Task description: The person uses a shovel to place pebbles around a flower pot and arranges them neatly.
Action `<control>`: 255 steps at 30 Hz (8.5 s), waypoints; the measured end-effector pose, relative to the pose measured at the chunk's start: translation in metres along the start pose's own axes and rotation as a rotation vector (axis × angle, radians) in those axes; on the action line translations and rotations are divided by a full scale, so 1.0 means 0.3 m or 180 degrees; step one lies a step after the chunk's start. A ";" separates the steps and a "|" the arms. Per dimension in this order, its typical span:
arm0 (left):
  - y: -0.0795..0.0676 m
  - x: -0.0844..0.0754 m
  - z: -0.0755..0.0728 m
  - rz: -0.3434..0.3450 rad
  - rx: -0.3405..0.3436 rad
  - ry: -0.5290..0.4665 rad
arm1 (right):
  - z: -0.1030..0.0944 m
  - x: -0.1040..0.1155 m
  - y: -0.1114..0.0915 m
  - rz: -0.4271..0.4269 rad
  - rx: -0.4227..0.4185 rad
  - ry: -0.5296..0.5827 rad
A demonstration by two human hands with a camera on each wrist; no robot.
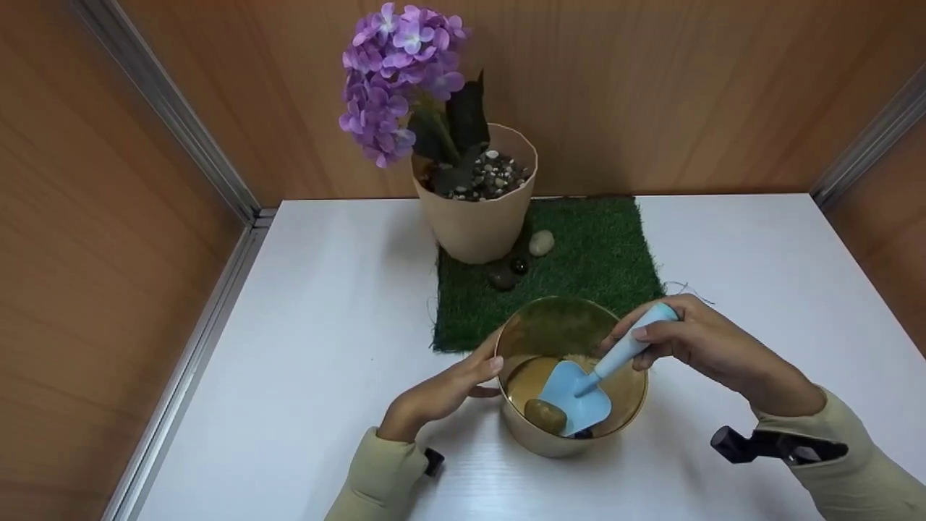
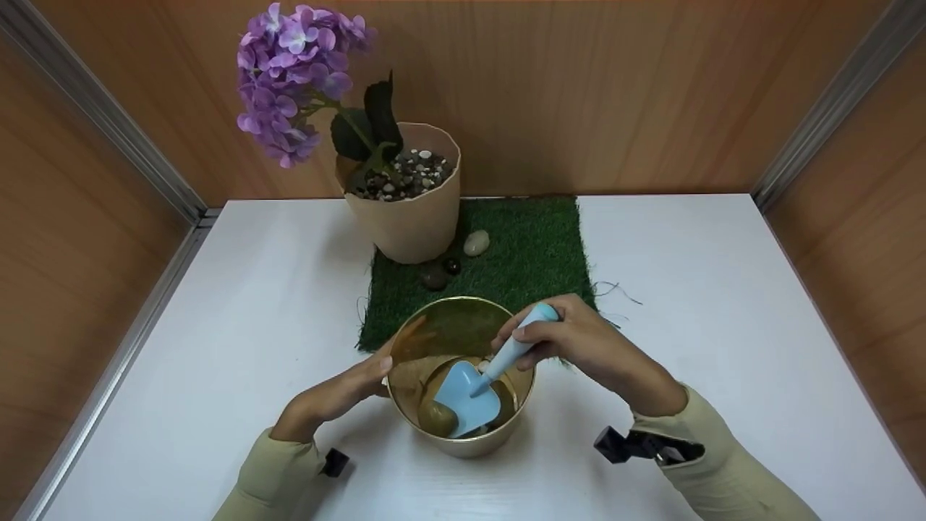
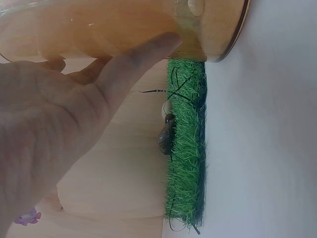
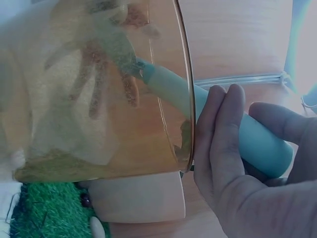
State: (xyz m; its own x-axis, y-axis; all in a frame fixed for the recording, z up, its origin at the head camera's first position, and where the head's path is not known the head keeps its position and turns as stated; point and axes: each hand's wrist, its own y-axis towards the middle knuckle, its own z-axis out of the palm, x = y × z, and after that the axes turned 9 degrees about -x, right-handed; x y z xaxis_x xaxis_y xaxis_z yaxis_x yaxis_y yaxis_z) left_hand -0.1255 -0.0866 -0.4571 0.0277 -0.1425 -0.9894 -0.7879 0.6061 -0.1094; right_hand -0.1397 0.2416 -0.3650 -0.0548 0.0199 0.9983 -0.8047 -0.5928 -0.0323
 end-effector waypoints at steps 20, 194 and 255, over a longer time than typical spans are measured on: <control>0.000 0.004 -0.003 0.0120 0.0028 -0.0016 | 0.020 -0.006 -0.015 0.0046 -0.0178 0.0233; 0.000 0.000 0.003 0.0006 0.0029 -0.0012 | -0.240 -0.299 0.322 0.0226 -0.2564 0.1088; 0.005 0.009 0.000 0.0122 0.0022 0.0011 | 0.054 0.109 -0.100 -0.0918 -0.1373 -0.0976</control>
State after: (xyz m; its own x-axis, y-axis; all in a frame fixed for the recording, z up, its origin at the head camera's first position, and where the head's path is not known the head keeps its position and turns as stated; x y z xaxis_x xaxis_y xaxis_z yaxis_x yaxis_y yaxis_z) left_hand -0.1266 -0.0860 -0.4600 -0.0046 -0.1220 -0.9925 -0.7841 0.6164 -0.0721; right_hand -0.1080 0.2470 -0.3307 0.3228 -0.1397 0.9361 -0.9324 -0.2166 0.2892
